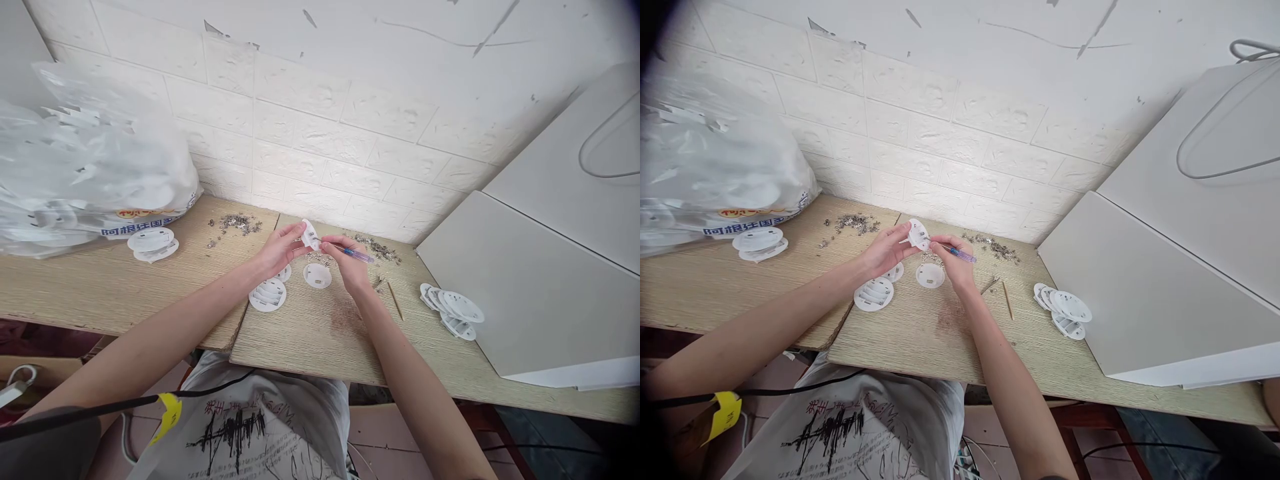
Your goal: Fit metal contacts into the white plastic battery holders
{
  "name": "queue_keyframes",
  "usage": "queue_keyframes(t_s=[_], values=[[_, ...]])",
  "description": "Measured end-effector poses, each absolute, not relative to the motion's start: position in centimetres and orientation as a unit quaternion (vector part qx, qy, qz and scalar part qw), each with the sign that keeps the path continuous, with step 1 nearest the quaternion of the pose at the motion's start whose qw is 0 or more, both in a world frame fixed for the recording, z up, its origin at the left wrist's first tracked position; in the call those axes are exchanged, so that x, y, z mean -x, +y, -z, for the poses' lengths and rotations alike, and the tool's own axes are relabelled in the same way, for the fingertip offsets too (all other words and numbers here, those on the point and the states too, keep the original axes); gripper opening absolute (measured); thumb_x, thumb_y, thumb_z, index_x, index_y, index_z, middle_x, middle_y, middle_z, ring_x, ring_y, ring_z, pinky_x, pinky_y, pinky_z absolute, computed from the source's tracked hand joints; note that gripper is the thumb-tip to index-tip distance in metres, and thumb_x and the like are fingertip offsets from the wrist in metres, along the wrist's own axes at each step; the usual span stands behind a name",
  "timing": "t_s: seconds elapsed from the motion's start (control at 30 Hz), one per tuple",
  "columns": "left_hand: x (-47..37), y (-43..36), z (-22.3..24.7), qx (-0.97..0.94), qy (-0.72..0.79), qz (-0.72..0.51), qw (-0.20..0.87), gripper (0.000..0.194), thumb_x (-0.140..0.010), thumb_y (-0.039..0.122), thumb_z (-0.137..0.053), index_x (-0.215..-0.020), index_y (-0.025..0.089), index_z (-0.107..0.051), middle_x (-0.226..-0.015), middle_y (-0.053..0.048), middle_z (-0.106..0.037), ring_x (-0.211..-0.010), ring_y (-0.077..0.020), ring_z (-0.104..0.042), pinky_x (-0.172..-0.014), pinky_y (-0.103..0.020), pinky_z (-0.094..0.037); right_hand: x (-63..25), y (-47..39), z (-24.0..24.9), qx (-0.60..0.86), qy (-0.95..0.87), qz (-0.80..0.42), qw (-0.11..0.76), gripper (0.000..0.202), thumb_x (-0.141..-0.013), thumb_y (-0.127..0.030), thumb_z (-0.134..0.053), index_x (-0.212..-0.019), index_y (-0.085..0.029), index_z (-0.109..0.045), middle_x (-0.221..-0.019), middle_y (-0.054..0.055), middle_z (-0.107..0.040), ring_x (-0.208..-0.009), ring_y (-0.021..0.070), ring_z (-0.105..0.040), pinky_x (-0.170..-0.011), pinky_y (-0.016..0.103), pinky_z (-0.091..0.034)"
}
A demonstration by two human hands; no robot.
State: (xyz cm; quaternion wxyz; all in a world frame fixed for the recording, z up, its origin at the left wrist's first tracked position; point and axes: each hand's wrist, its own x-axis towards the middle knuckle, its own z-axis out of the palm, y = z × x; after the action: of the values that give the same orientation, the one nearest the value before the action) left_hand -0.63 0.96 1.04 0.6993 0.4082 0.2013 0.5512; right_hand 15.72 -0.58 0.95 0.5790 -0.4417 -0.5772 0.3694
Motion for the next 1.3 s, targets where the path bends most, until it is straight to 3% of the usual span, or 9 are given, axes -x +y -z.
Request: queue_keyframes(t_s=[0.37, 0.87, 1.3], values=[[0.61, 0.89, -1.08, -0.416, 0.219, -0.552, 0.689, 0.024, -0.074, 0.032, -0.074, -0.084, 0.011, -0.067, -0.089, -0.008, -0.068, -0.089, -0.018, -0.064, -0.094, -0.038, -0.049, -15.75, -0.72, -1.11, 0.467, -0.581, -0.344, 0.571, 0.014, -0.066, -0.031, -0.074, -0.078, -0.023, -0.075, -0.085, 0.004, -0.074, -0.08, 0.0192, -0.067, -0.08, 0.035, -0.053], [0.82, 1.22, -0.78, -0.421, 0.251, -0.542, 0.682, 0.03, -0.067, 0.031, -0.08, -0.088, 0.012, -0.069, -0.089, -0.007, -0.068, -0.08, -0.0158, -0.065, -0.087, -0.036, -0.051, -15.94, -0.65, -0.38, 0.419, -0.677, -0.224, 0.562, 0.007, -0.074, -0.029, -0.071, -0.078, -0.027, -0.076, -0.083, 0.003, -0.073, -0.077, 0.0197, -0.066, -0.072, 0.034, -0.05], [0.66, 0.86, -1.14, -0.415, 0.25, -0.531, 0.695, 0.033, -0.066, 0.029, -0.08, -0.093, 0.013, -0.068, -0.086, -0.007, -0.069, -0.079, -0.016, -0.064, -0.085, -0.036, -0.053, -16.06, -0.69, -0.4, 0.429, -0.672, -0.213, 0.564, 0.007, -0.074, -0.029, -0.07, -0.077, -0.025, -0.076, -0.081, 0.004, -0.074, -0.075, 0.0197, -0.066, -0.071, 0.034, -0.05]])
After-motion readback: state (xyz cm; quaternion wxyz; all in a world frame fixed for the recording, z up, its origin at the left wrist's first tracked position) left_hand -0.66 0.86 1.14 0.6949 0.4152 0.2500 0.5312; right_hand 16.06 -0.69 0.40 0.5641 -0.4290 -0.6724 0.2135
